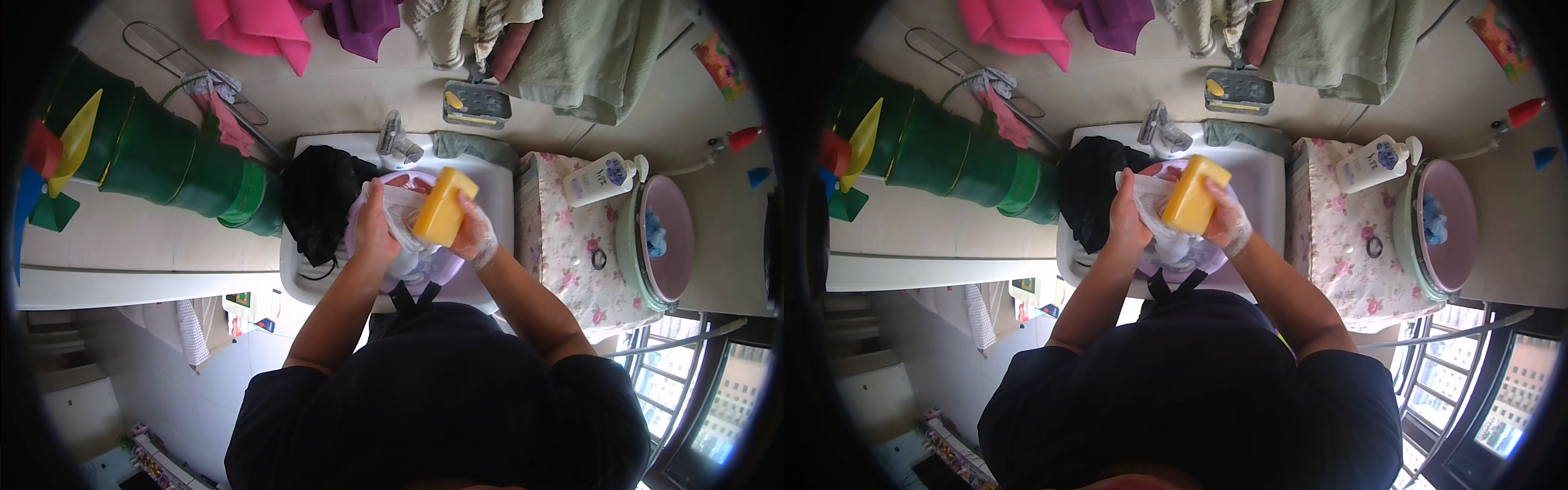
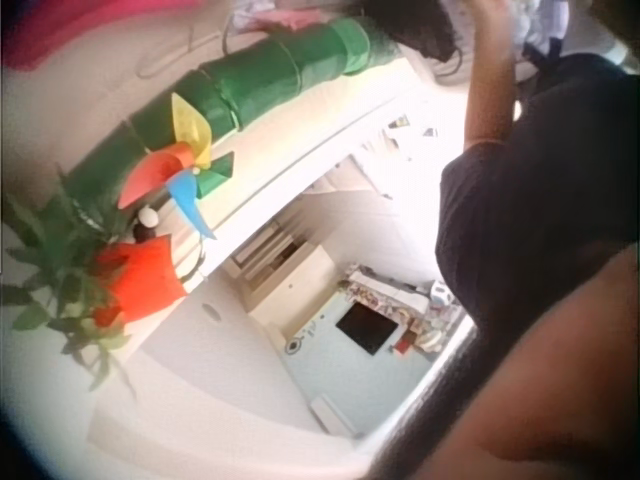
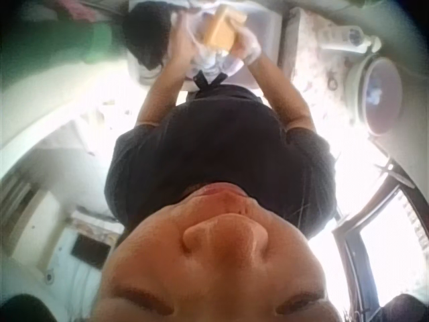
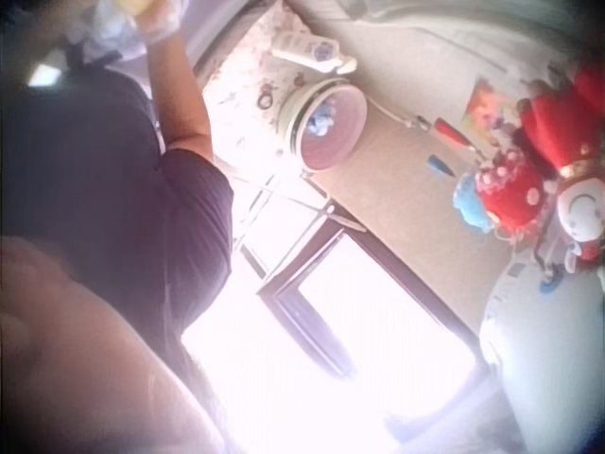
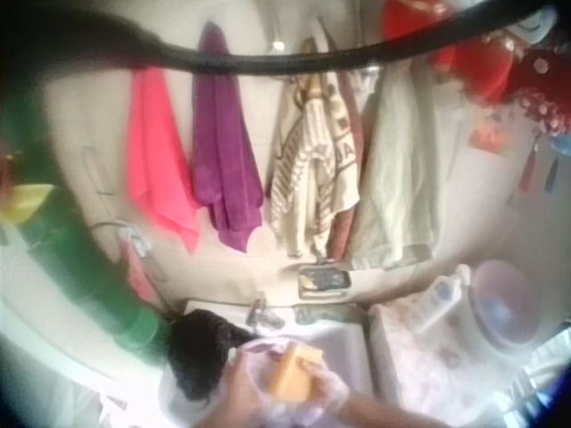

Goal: The person washes a garment by rubbing soap onto it, scrubbing and wringing the fabric in a basin of water by hand, and placing it into an adjacent basin.

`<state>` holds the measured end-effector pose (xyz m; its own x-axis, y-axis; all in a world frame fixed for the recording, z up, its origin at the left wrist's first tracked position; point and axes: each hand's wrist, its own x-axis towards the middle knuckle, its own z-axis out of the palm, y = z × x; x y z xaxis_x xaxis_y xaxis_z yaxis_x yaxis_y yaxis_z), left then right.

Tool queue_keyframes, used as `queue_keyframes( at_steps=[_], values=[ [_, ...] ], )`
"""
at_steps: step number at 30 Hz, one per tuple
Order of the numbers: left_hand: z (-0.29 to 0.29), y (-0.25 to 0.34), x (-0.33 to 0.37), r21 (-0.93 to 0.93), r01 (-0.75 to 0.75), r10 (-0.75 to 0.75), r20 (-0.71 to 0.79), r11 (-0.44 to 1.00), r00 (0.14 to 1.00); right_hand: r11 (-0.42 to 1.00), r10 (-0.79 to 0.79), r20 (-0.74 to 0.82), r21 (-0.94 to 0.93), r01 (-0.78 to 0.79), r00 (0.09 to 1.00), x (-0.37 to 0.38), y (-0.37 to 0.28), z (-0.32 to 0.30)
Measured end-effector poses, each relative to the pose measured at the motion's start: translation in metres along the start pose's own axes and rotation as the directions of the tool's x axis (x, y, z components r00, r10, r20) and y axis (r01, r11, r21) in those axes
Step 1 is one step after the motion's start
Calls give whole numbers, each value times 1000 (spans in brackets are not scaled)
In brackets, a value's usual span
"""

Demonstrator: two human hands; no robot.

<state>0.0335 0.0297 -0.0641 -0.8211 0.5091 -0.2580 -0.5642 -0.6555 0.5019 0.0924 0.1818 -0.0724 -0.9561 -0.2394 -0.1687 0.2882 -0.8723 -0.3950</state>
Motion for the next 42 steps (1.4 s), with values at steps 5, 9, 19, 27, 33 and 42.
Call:
queue_keyframes(
  at_steps=[5, 9, 19, 27, 33, 42],
  values=[
    [-12, 20, -18, -198, 187, -171, 94, 962, 981, 912, -406, -39, 54, 407, 913, -4, -40, -14],
    [2, 24, -21, -200, 177, -138, 195, 964, 971, 673, -576, -25, -582, 457, 817, -13, -47, 15],
    [-13, -28, 14, -83, -116, 139, 359, 990, 923, -441, -653, 270, -895, -66, 708, 57, 34, 31],
    [-24, -15, 5, -191, -25, 94, 364, 981, 927, -652, -462, 304, -753, -87, 833, 66, 29, 57],
    [-5, -5, -2, -81, 60, -55, 66, 995, 996, -696, -332, 319, -718, -2, 888, 74, 20, 80],
    [-27, 6, 6, -164, 156, -153, 33, 974, 988, -651, -515, 191, -722, -235, 836, 83, 14, 51]
  ],
)
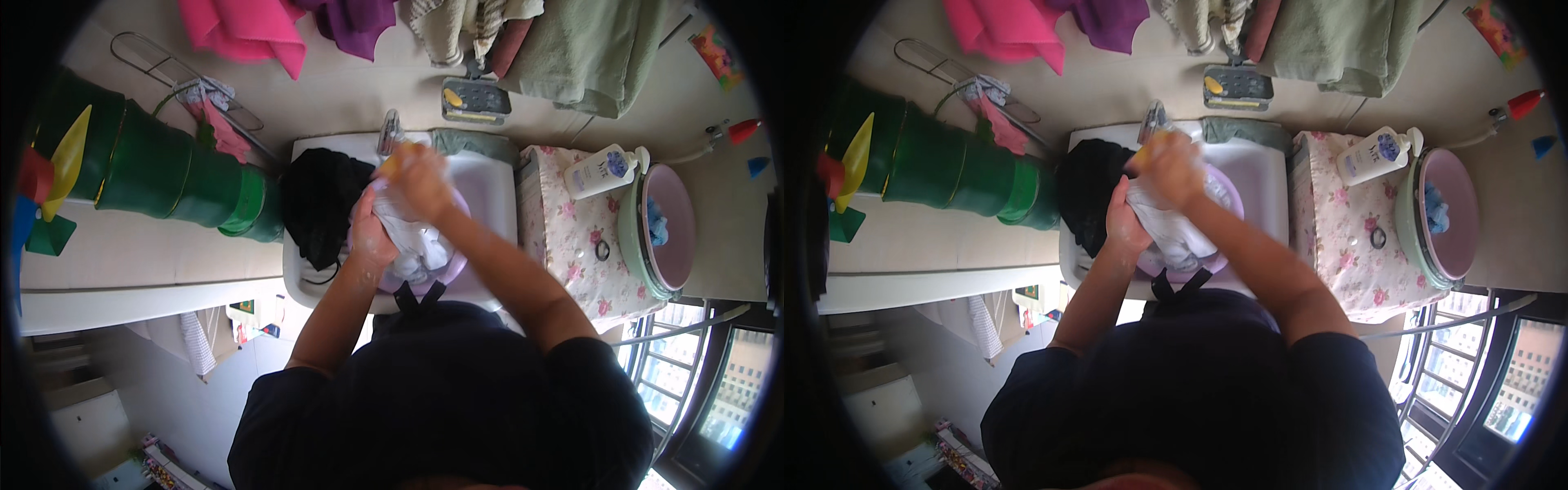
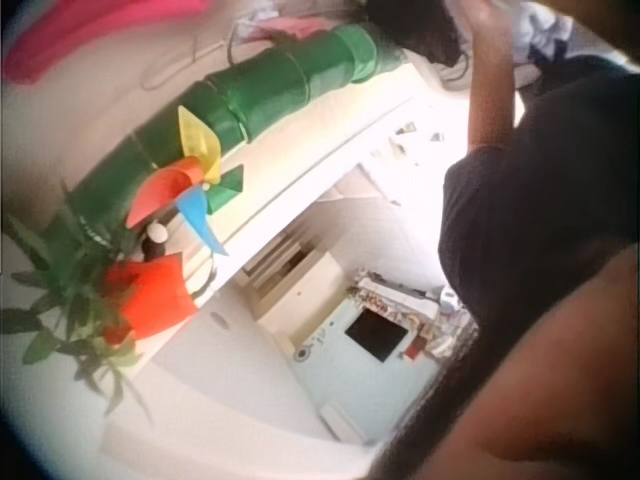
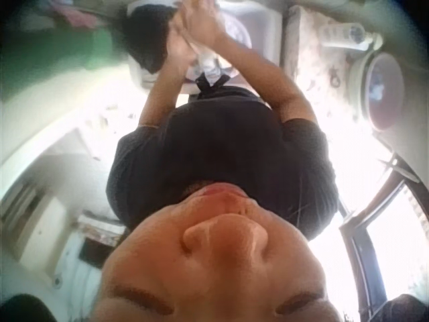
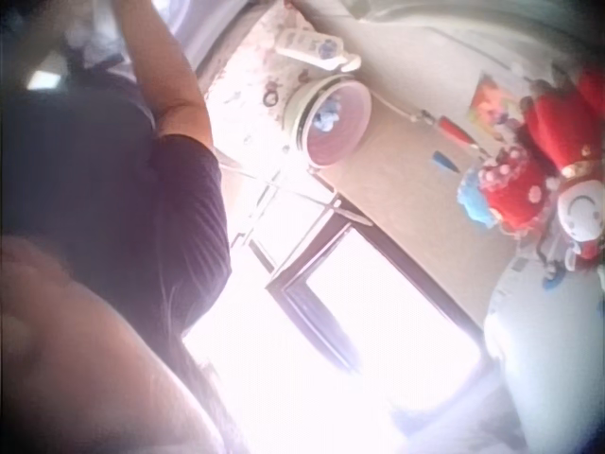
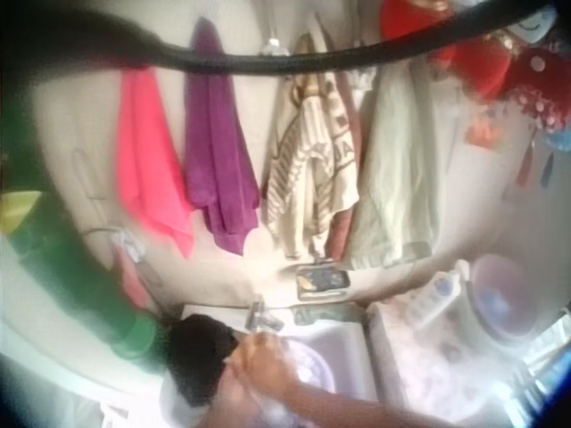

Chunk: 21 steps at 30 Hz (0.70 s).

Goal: The person washes a garment by rubbing soap onto it, scrubbing and wringing the fabric in a basin of water by hand, and placing it into an adjacent basin.

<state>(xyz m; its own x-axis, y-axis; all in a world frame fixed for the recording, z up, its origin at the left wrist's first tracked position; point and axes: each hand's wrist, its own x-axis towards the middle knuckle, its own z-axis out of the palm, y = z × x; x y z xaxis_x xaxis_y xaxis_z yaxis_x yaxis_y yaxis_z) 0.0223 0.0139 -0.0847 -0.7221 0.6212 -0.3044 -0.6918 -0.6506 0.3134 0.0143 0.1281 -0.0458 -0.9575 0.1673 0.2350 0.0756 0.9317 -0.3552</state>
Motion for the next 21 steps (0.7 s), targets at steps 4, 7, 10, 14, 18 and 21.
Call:
queue_keyframes(
  at_steps=[4, 7, 10, 14, 18, 21],
  values=[
    [34, 25, -29, -17, 29, -25, 217, 999, 976, -12, 99, 629, 776, -631, 771, -2, 88, 3],
    [48, 33, -33, 38, 50, -59, 277, 998, 959, -427, -184, 561, 694, -579, 807, -41, 120, 25],
    [38, 41, -23, 134, 73, -103, 232, 988, 967, -705, -270, 511, 472, -529, 816, -59, 95, 23],
    [23, 53, -7, 201, 20, -8, -60, 979, 998, -614, -375, 560, 447, -650, 739, -49, 86, 10],
    [-33, 62, 2, 515, -60, -22, 153, 855, 988, -609, -275, 492, 576, -545, 826, -35, 113, -26],
    [2, 32, -12, 902, -234, 193, 174, 362, 966, -649, -248, 493, 554, -521, 834, -19, 109, -52]
  ],
)
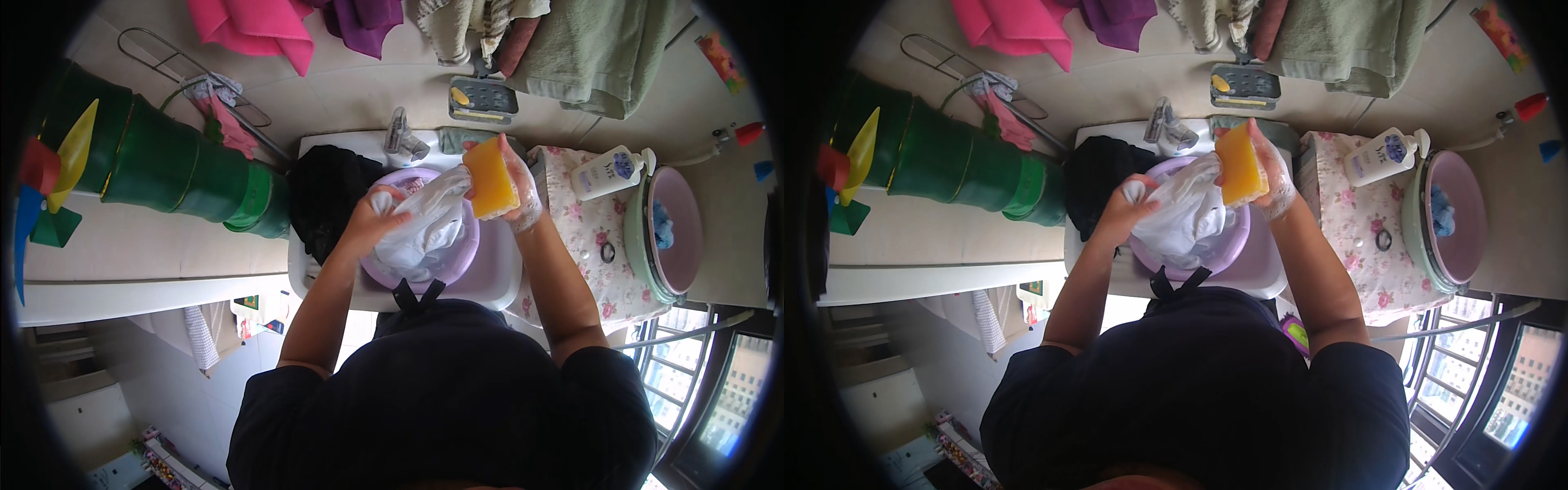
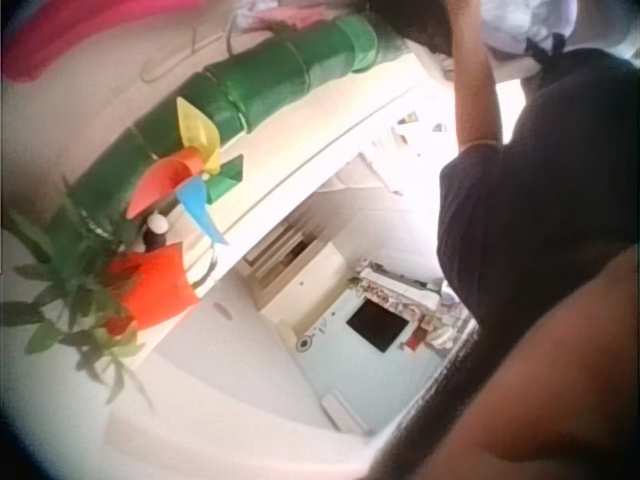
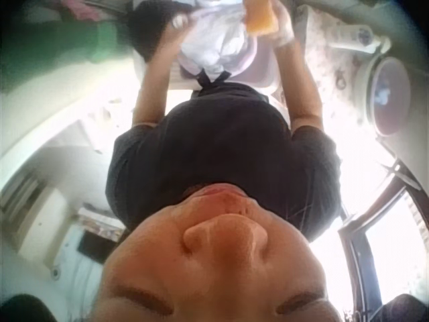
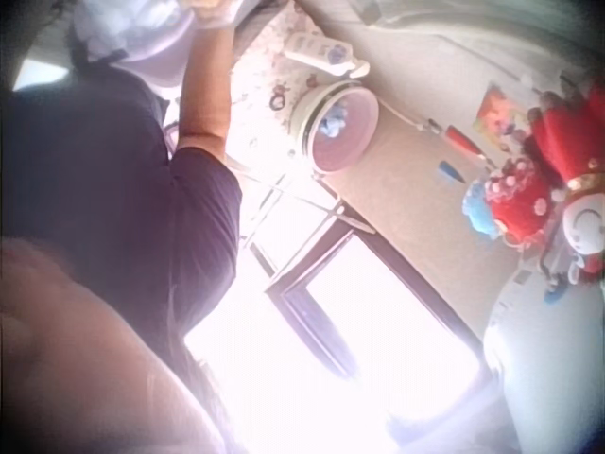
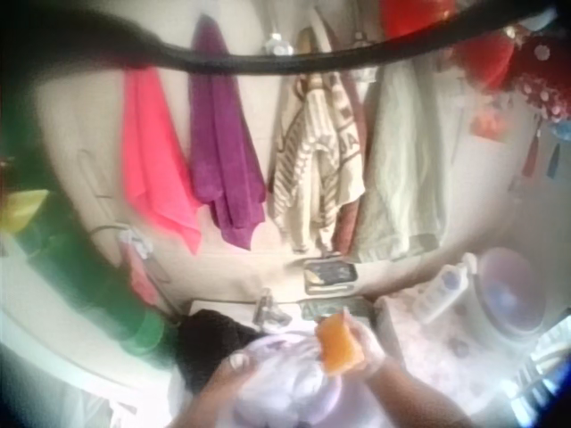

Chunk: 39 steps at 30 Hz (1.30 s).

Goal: The person washes a garment by rubbing soap onto it, scrubbing and wringing the fabric in a basin of water by hand, and placing it into an adjacent basin.

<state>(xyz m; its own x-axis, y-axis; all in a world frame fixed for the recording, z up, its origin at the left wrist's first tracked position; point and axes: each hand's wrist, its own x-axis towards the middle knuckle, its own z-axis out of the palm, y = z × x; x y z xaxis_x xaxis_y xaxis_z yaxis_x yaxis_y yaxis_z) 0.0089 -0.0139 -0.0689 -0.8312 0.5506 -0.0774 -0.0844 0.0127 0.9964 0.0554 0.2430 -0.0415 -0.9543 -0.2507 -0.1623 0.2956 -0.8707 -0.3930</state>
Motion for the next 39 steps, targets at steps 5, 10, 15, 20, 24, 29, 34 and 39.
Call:
queue_keyframes(
  at_steps=[5, 10, 15, 20, 24, 29, 34, 39],
  values=[
    [0, -8, -7, 234, 317, -365, 204, 919, 908, 993, 87, 52, -90, -82, 995, 2, -7, 24],
    [24, -18, -4, -819, 342, -131, 318, 460, 939, 881, -293, -180, -433, 192, 939, 13, 21, 9],
    [44, -28, 3, -913, 278, -129, 250, 300, 960, -812, -229, 450, -578, 85, 863, 5, 103, 57],
    [67, 1, 0, -911, 220, -171, 169, 348, 971, -177, -548, -117, -952, -251, 828, 55, 66, 38],
    [91, -18, 23, -922, -321, 338, -239, 214, 910, -911, -243, 428, -410, -53, 870, 41, 118, 37],
    [61, -2, 8, -932, 177, -247, 99, 317, 964, -379, -612, 29, -888, -260, 790, 73, 81, 42],
    [64, -39, 23, -885, -454, 584, -317, 101, 748, -736, -150, 549, -617, 277, 822, 33, 126, 69],
    [40, -28, 25, -911, 213, -192, 152, 352, 969, -427, -604, 44, -861, -277, 796, 66, 95, 65]
  ],
)
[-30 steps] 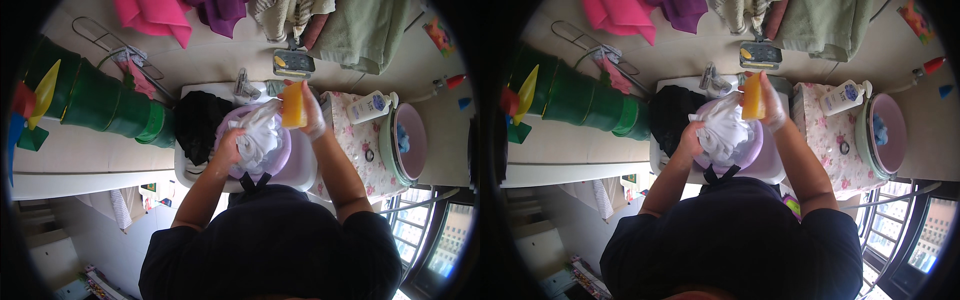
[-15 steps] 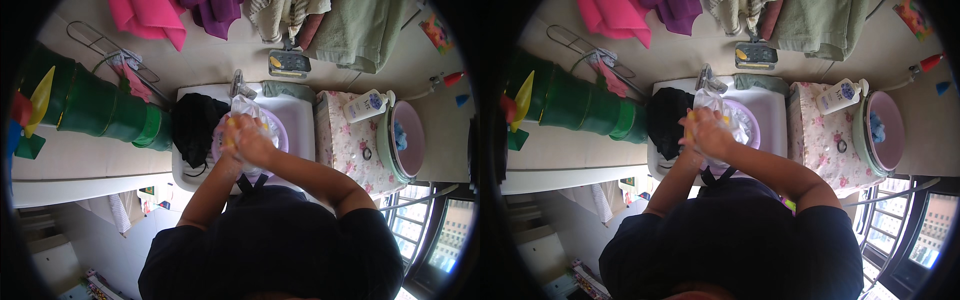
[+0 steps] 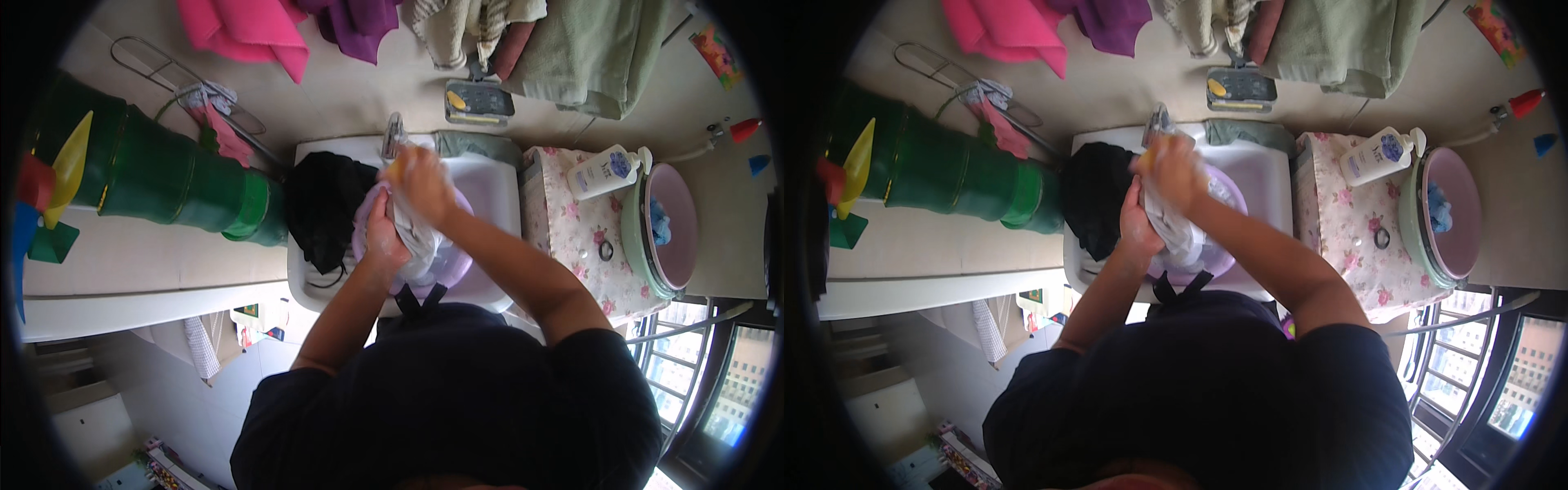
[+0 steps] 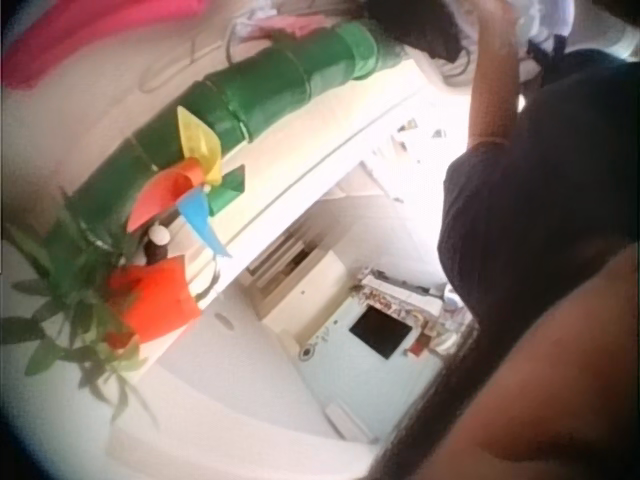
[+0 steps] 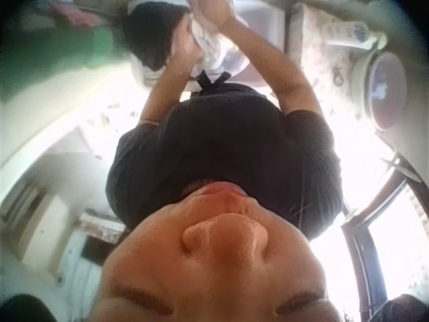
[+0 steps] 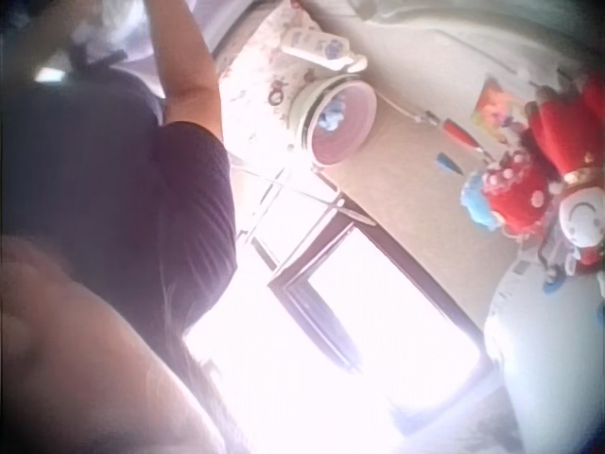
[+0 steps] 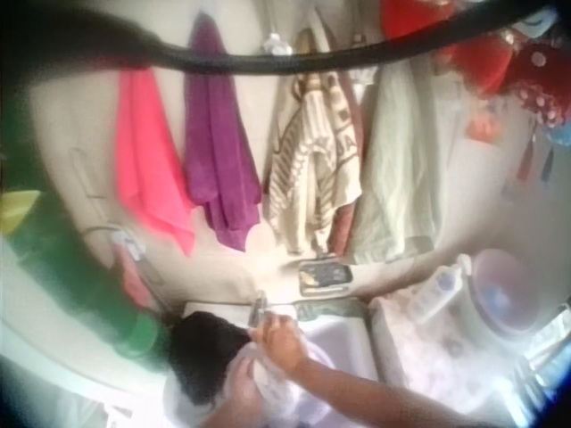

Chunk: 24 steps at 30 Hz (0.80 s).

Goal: The person washes a garment by rubbing soap onto it, scrubbing and wringing the fabric in a basin of water by hand, and placing it into an adjacent basin.

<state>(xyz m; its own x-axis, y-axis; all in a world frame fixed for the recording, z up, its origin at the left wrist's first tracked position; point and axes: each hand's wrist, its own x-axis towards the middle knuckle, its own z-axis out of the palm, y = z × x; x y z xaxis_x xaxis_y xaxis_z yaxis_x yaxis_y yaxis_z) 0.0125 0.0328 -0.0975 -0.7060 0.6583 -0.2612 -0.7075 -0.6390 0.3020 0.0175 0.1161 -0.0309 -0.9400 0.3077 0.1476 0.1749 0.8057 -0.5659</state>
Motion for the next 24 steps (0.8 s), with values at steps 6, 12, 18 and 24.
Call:
queue_keyframes(
  at_steps=[6, 12, 18, 24],
  values=[
    [2, -4, -12, -1, -140, 139, 112, 990, 984, 955, -291, -4, -62, 290, 957, -8, 9, 13],
    [-31, -23, -16, 26, -493, 485, 137, 870, 864, 899, -386, 228, -123, 420, 894, -46, -10, 24],
    [16, 10, -27, -120, 31, -24, 60, 992, 998, 953, -277, 12, -128, 276, 961, 3, 19, 21],
    [-16, 10, -42, -13, -97, 98, 25, 995, 995, 625, -145, 294, 767, -143, 945, -2, 48, -1]
  ],
)
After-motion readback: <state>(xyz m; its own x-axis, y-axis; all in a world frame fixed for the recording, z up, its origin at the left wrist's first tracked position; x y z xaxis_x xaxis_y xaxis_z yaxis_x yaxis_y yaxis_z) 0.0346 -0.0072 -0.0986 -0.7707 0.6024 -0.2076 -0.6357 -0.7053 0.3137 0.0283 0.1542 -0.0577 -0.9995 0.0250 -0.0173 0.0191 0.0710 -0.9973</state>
